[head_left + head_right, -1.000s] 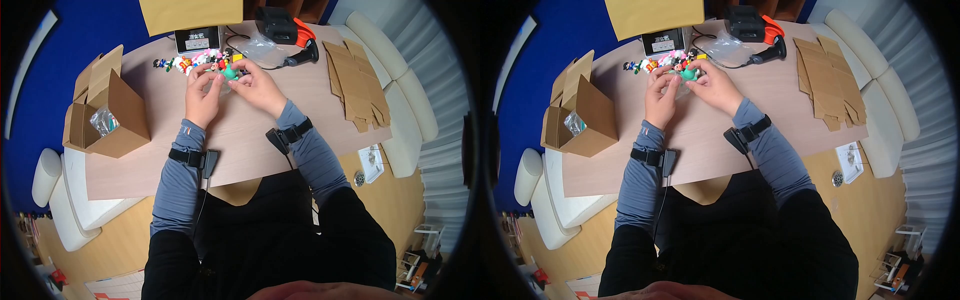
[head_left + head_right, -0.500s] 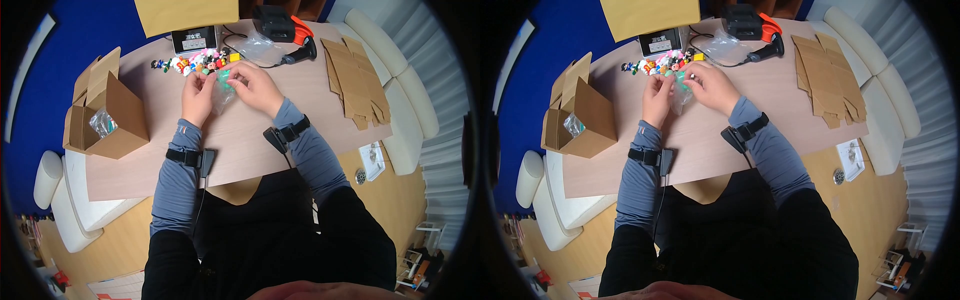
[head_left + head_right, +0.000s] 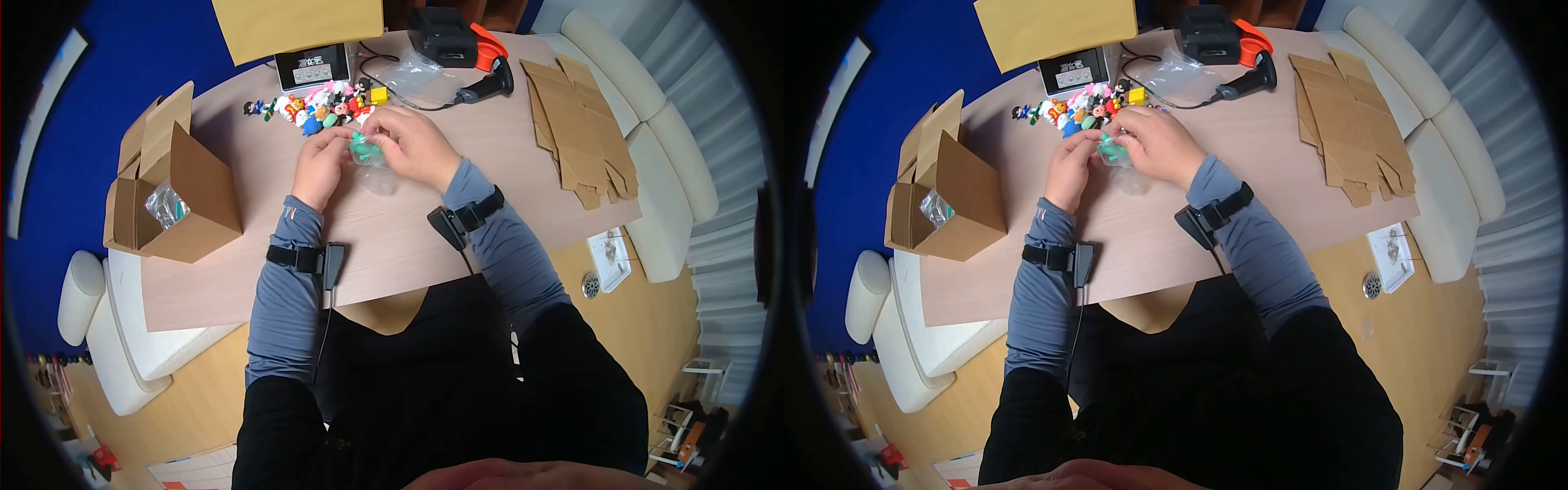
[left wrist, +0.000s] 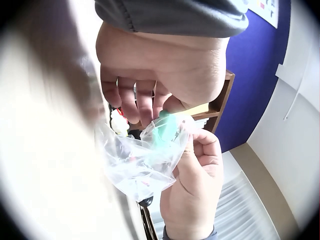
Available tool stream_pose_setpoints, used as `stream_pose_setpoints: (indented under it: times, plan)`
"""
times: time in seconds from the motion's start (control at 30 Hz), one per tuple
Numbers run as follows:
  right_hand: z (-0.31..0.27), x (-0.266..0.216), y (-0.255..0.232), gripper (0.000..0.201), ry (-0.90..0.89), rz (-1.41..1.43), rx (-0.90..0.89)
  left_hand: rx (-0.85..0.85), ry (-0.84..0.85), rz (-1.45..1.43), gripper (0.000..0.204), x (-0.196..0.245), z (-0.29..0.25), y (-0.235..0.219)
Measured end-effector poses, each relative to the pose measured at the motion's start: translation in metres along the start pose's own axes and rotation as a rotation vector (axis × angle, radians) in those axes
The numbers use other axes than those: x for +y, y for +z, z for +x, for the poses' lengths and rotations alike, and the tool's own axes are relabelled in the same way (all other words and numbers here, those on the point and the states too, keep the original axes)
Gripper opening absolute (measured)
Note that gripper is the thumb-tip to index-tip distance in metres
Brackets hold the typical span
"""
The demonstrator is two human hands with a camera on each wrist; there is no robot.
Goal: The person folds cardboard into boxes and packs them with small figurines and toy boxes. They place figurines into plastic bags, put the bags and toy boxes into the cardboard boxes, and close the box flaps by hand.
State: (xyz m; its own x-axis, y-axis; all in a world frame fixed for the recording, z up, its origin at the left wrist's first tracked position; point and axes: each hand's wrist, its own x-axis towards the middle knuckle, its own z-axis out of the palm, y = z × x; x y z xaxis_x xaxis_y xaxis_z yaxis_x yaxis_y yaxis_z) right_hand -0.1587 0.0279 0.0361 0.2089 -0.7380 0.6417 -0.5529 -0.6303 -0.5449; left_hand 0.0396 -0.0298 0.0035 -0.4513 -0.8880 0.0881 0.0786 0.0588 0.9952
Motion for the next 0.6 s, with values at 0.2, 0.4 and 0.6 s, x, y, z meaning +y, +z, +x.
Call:
stream_pose_setpoints:
  times: [0.2, 0.4, 0.6]
  plan:
    - [-0.001, 0.006, 0.004, 0.010, 0.111, -0.015, 0.089, -0.071, -0.102, -0.149, 0.025, 0.011, -0.003, 0.008]
    - [-0.002, 0.002, 0.002, 0.010, 0.240, 0.175, 0.007, -0.074, -0.060, -0.083, 0.028, -0.004, 0.002, 0.002]
    - [-0.004, 0.016, 0.003, 0.013, 0.357, 0.395, -0.040, -0.081, -0.045, -0.208, 0.028, -0.003, 0.002, 0.003]
